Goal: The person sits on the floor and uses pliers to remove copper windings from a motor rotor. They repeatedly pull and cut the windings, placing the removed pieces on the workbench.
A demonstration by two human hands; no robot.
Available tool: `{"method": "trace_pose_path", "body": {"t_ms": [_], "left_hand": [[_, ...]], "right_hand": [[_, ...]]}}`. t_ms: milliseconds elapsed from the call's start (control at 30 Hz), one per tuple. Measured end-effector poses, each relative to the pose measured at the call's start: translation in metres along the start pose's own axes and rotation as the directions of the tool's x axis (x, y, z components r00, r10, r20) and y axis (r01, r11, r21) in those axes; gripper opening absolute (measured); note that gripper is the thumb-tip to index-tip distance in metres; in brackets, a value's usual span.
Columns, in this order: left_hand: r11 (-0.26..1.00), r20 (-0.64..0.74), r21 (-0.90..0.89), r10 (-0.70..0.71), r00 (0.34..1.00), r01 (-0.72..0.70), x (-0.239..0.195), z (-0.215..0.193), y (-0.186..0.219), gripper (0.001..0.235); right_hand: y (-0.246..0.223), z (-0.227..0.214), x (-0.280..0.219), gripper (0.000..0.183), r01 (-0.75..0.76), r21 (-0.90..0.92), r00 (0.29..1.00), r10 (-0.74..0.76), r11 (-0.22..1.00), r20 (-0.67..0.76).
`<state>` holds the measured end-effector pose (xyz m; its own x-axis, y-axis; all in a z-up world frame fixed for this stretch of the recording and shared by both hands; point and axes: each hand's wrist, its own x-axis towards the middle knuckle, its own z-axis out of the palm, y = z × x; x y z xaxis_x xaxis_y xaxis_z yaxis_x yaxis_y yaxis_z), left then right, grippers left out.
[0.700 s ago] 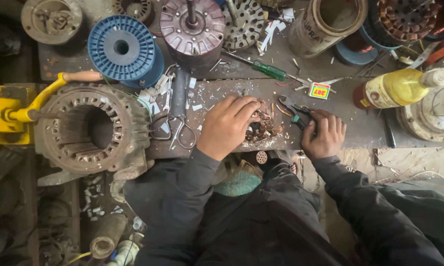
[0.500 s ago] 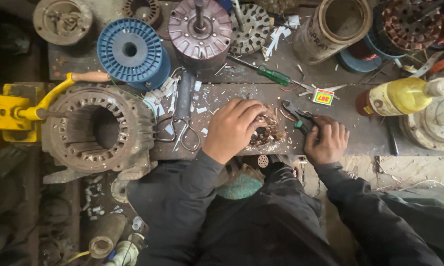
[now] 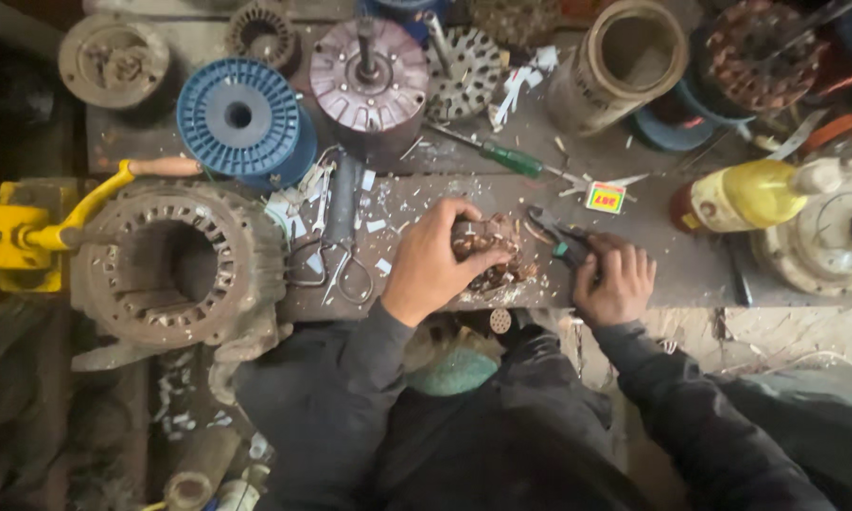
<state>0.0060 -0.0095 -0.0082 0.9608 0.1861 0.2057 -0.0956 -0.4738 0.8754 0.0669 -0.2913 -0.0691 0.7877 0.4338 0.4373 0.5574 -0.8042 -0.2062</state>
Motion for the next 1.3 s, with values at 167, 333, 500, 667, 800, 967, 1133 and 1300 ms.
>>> {"method": "trace_pose_path", "body": {"t_ms": [167, 333, 500, 667, 800, 967, 1133, 1300], "left_hand": [[0.997, -0.019, -0.076, -0.020, 1.000, 0.019, -0.003, -0.001, -0.002, 0.057], [0.997, -0.060, -0.075, -0.020, 0.998, 0.015, -0.003, -0.004, 0.004, 0.041], [0.978, -0.040, -0.202, -0.063, 0.997, 0.054, -0.003, -0.001, 0.003, 0.041], [0.976, -0.006, -0.216, -0.023, 1.000, 0.021, -0.003, 0.000, -0.001, 0.041], [0.977, 0.007, -0.214, -0.009, 1.000, 0.010, -0.002, 0.004, -0.001, 0.040], [0.989, -0.102, -0.144, 0.032, 0.994, -0.046, -0.008, 0.008, -0.006, 0.042], [0.995, -0.163, -0.063, 0.067, 0.984, -0.078, -0.013, 0.009, -0.014, 0.058], [0.997, -0.103, -0.055, 0.048, 0.994, -0.054, -0.015, 0.012, -0.025, 0.062]], "right_hand": [[0.002, 0.003, -0.005, 0.021, 0.005, -0.008, 1.000, -0.005, 1.000, -0.007], [0.002, 0.003, -0.001, 0.021, 0.022, 0.009, 1.000, -0.022, 1.000, -0.015], [0.001, 0.002, -0.002, 0.023, 0.028, -0.011, 1.000, -0.028, 1.000, -0.012], [0.002, 0.003, -0.007, 0.024, 0.020, -0.014, 1.000, -0.020, 1.000, -0.008], [0.005, 0.005, -0.008, 0.023, 0.000, -0.053, 1.000, 0.000, 0.999, 0.006], [0.002, 0.005, -0.009, 0.020, 0.029, -0.023, 0.999, -0.029, 0.999, -0.025], [0.002, 0.004, -0.008, 0.018, 0.056, -0.027, 0.998, -0.057, 0.998, -0.010], [0.006, 0.008, -0.010, 0.014, 0.014, -0.070, 1.000, -0.014, 0.997, 0.013]]}}
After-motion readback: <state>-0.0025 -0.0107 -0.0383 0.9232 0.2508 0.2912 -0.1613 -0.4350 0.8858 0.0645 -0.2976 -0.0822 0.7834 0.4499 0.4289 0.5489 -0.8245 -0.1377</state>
